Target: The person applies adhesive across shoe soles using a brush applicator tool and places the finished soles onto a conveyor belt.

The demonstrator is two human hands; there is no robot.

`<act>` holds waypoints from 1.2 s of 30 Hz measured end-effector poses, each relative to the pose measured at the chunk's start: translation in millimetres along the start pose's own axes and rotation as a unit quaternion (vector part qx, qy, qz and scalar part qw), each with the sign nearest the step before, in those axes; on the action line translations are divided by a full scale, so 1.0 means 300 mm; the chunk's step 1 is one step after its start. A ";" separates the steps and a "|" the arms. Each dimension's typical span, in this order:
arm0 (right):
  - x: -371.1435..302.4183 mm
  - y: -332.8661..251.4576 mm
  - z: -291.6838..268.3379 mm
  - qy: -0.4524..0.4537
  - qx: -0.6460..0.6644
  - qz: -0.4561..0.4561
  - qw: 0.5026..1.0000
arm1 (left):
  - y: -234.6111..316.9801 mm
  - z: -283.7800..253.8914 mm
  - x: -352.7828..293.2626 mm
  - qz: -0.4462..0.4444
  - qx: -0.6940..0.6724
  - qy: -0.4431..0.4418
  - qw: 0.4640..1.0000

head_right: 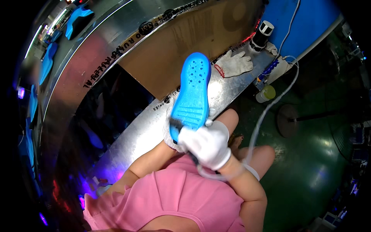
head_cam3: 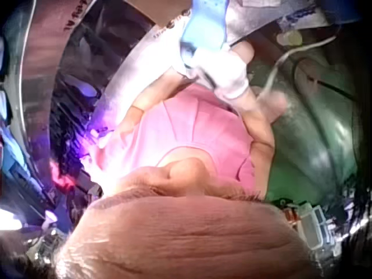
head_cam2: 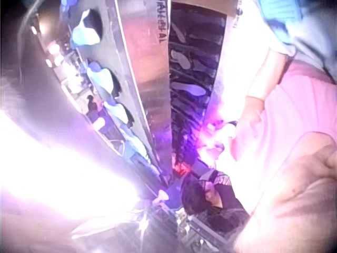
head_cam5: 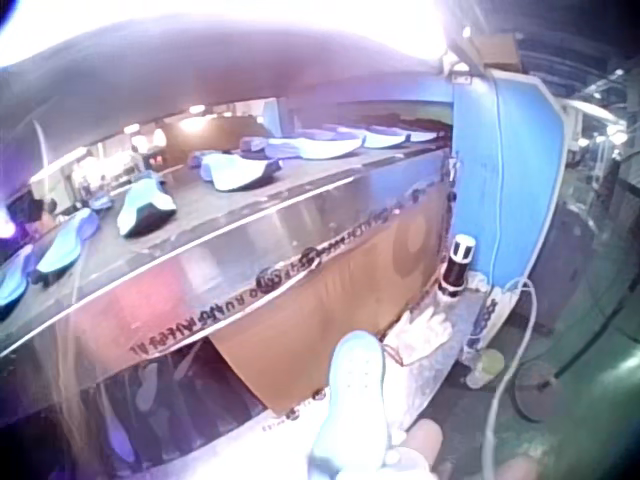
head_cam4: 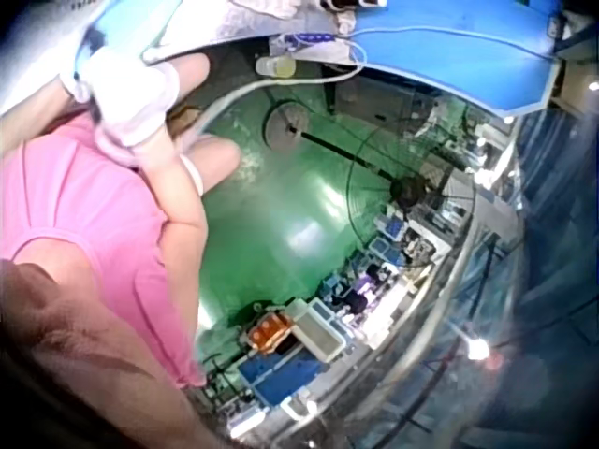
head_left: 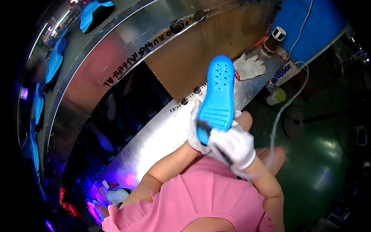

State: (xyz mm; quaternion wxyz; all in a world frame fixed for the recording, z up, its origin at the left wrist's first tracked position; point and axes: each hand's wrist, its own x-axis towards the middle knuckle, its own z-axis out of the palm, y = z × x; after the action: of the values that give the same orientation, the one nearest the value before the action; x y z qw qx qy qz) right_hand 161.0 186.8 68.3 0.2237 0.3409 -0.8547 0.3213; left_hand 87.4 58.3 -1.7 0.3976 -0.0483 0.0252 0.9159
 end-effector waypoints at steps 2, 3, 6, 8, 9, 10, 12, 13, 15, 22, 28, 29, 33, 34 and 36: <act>0.028 0.013 -0.008 0.046 0.113 0.065 0.990 | 0.037 -0.016 -0.006 -0.071 -0.052 -0.116 0.989; 0.022 0.015 -0.011 0.060 0.147 0.106 0.982 | 0.032 0.021 -0.036 0.015 0.127 -0.049 0.991; 0.006 0.082 -0.016 0.125 0.012 0.077 0.989 | 0.031 0.009 -0.002 0.049 0.071 -0.022 0.996; -0.022 0.037 -0.053 -0.020 -0.001 0.012 1.000 | 0.071 0.008 0.019 -0.015 0.098 -0.049 0.994; -0.025 0.009 -0.071 -0.073 -0.077 -0.035 0.994 | 0.105 0.006 0.013 -0.126 0.012 -0.148 0.981; -0.020 0.005 -0.086 -0.095 -0.084 -0.053 0.991 | 0.098 -0.005 0.015 -0.130 -0.006 -0.197 0.972; -0.001 0.002 -0.119 -0.146 -0.050 -0.031 0.987 | 0.124 -0.012 0.002 -0.147 0.028 -0.136 0.979; 0.021 0.015 -0.126 -0.148 -0.047 -0.032 0.987 | 0.145 -0.012 0.004 -0.165 0.067 -0.079 0.981; 0.063 0.048 -0.133 -0.060 0.094 0.044 0.993 | 0.182 -0.031 0.037 -0.236 -0.121 -0.034 0.964; 0.052 0.016 -0.116 -0.040 0.166 0.115 0.979 | 0.238 0.019 0.044 -0.107 0.456 -0.164 0.868; 0.058 0.000 -0.146 -0.106 0.091 0.101 0.985 | 0.251 0.082 0.042 -0.125 0.363 0.035 0.923; 0.055 0.013 -0.144 -0.102 0.086 0.073 0.988 | 0.263 0.080 0.046 -0.147 0.381 0.053 0.911; 0.057 0.042 -0.164 -0.119 0.046 0.077 0.989 | 0.302 -0.006 0.067 0.125 0.689 -0.176 0.692; 0.058 0.006 -0.175 -0.162 -0.011 0.074 0.984 | 0.294 0.057 0.059 -0.016 0.558 -0.060 0.827; 0.054 -0.019 -0.172 -0.180 -0.050 0.075 0.980 | 0.291 0.148 0.037 -0.079 0.466 0.080 0.878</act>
State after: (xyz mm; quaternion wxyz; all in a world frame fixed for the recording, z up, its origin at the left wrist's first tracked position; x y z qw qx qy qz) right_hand 162.7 212.9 116.1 0.0585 0.3166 -0.9190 0.2274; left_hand 13.1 10.5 42.1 0.4419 0.0670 0.4767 0.7569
